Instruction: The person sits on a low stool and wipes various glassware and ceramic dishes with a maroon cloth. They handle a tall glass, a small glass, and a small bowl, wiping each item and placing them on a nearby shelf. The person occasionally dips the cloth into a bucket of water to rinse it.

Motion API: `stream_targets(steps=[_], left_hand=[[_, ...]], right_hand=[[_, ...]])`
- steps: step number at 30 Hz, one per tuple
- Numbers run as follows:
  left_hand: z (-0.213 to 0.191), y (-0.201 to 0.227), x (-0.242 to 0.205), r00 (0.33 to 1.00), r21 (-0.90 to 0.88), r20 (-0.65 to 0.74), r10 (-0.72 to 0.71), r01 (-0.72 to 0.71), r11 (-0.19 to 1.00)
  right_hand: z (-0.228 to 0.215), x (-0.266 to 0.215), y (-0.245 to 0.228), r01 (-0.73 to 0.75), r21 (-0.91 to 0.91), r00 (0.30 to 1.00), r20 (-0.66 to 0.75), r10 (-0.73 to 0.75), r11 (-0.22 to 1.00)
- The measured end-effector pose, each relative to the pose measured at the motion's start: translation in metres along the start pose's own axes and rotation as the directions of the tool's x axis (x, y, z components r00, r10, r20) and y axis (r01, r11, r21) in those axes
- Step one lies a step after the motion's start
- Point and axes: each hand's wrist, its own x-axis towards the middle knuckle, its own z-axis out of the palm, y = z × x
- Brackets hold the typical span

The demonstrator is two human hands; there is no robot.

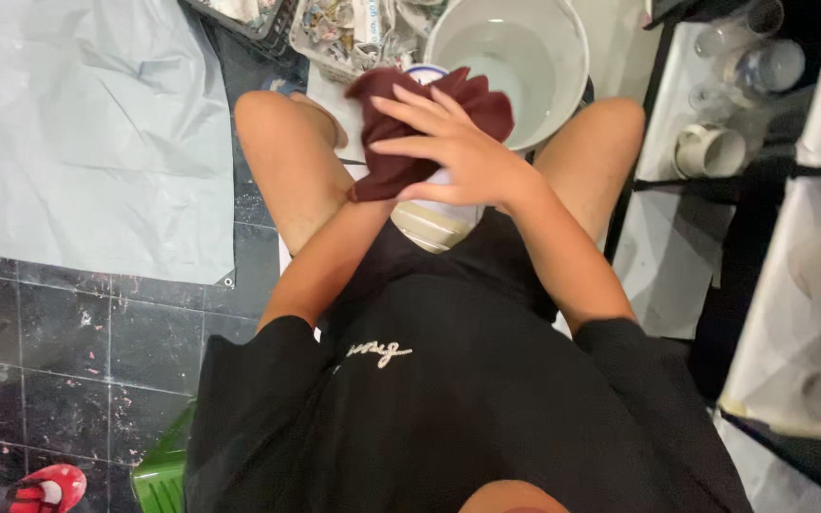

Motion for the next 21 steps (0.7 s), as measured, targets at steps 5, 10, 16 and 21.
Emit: stream_targets(steps=[5,10,16,21], left_hand=[[-0.037,0.025,-0.006,0.996,0.010,-0.075,0.043,-0.042,0.999],[-0.059,0.028,-0.008,0.991,0.013,-0.124,0.044,-0.042,0.999],[-0.044,0.029,-0.001,0.993,0.167,-0.103,0.051,-0.033,0.985],[0.002,0.066,-0.025,0.968,0.705,0.054,0.245,-0.211,0.677]], right_hand=[[0.008,0.001,0.032,-0.310,0.029,0.914,-0.264,0.307,0.950],[0.033,0.012,0.061,-0.329,-0.134,0.931,-0.213,0.297,0.935],[0.023,0.013,0.093,-0.375,0.174,0.876,-0.256,0.410,0.910],[0.036,0.046,0.085,-0.402,-0.081,0.819,-0.478,0.318,0.912]])
